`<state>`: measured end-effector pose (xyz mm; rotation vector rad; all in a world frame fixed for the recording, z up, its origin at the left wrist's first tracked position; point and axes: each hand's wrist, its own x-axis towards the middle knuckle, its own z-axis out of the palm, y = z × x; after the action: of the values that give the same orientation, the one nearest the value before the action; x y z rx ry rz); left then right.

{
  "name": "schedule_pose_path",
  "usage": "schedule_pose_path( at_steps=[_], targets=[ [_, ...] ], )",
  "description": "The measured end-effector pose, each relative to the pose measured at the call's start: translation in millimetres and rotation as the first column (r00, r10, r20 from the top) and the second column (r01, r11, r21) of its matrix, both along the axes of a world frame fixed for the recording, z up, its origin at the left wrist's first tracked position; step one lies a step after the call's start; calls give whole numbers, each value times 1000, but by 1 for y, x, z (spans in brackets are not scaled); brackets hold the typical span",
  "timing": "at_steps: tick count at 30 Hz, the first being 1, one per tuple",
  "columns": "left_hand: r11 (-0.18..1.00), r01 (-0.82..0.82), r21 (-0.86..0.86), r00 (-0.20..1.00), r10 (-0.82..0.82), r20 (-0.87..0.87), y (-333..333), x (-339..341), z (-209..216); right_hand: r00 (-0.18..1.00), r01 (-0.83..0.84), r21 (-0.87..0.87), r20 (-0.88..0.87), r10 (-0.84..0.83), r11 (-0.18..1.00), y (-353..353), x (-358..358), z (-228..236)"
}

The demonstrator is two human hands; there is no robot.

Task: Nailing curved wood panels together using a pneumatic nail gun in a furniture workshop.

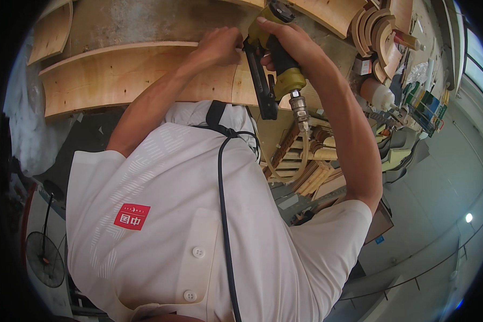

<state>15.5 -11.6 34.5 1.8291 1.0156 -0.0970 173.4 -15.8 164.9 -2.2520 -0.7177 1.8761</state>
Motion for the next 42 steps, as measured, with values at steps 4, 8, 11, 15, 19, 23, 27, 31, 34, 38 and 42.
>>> schedule_pose_path(
  at_steps=[4, 8, 11, 15, 19, 23, 27, 31, 34, 38, 42],
  targets=[
    [1000, -11, 2, 1000, 11, 12, 0, 0, -2, 1000, 1, 2, 14, -1, 1000, -1, 1, -3],
    [1000, -16, 13, 1000, 15, 12, -1, 0, -4, 1000, 8, -1, 8, -8, 1000, -1, 0, -2],
    [1000, -11, 10, 1000, 11, 11, -1, 0, -2, 1000, 10, -3, 4, -10, 1000, -1, -3, -1],
    [1000, -16, 13, 1000, 16, 26, 0, 0, -4, 1000, 4, -6, 10, -4, 1000, 0, -8, 3],
    [1000, -3, 11, 1000, 3, 23, 1, 0, 0, 999, -7, -12, 37, 7, 1000, 1, -12, 4],
    [1000, -14, 21, 999, 13, 48, 1, 1, -4, 997, -43, -22, 68, 45, 999, 3, -18, 4],
    [1000, -21, 17, 999, 20, 37, 0, 1, -4, 993, -75, -25, 91, 77, 997, 3, -25, 8],
    [999, 1, 32, 1000, -1, 5, 1, 1, 2, 990, -93, -25, 102, 96, 995, 4, -25, 6],
    [999, -10, 35, 999, 8, 39, 0, 0, -1, 989, -120, -20, 83, 121, 993, 5, -25, 5],
    [999, -38, 23, 999, 37, 38, 0, 0, -7, 990, -79, -1, 115, 79, 997, 3, -25, 9],
    [997, -27, 71, 998, 23, 55, 0, 0, -9, 980, -16, 187, 195, -21, 982, -11, -18, 31]
  ],
)
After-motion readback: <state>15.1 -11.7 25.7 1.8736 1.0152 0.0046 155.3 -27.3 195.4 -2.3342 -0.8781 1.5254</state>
